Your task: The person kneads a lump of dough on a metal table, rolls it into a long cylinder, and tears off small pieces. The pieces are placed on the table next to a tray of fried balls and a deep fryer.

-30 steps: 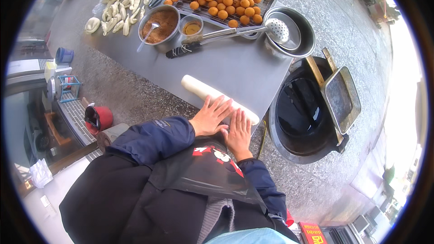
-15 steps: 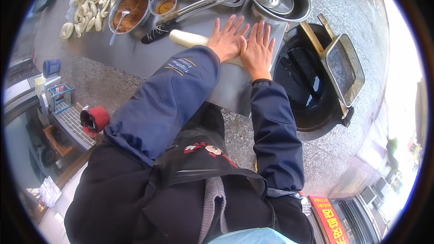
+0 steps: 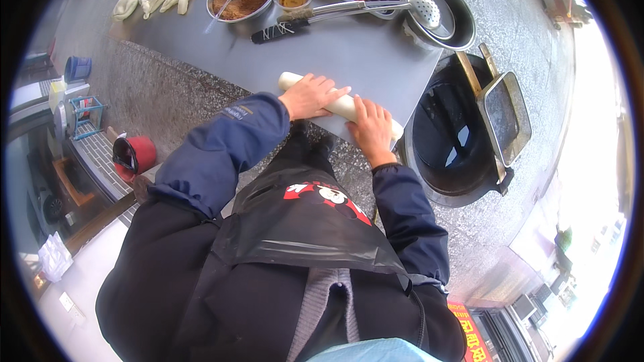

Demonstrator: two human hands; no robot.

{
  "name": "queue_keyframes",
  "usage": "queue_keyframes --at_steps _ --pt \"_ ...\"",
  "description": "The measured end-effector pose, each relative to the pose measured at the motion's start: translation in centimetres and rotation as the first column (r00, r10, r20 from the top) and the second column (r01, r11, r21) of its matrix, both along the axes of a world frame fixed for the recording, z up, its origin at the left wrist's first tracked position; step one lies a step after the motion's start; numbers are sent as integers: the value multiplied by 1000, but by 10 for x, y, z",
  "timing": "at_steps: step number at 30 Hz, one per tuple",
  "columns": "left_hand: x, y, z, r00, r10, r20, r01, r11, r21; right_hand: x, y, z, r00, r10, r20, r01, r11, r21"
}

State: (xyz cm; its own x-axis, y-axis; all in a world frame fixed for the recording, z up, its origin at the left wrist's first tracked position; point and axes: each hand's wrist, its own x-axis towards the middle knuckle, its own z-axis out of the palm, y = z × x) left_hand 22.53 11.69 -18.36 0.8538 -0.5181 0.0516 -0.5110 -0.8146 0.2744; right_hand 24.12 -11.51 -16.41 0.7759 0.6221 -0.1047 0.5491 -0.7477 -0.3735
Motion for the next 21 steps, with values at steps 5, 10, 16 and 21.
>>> queue_keyframes --at_steps 5,10,16,21 --pt "22 46 15 972 -31 234 57 993 -103 31 4 6 992 41 118 -45 998 33" --pt "-56 17 10 945 250 211 -230 967 -113 -64 36 -6 942 -23 335 35 999 -30" --pt "14 -27 -35 767 636 85 -625 770 -128 27 68 -39 914 -382 138 372 923 98" --pt "126 0 -44 852 268 450 -323 945 49 147 74 -58 922 -254 293 183 951 248"
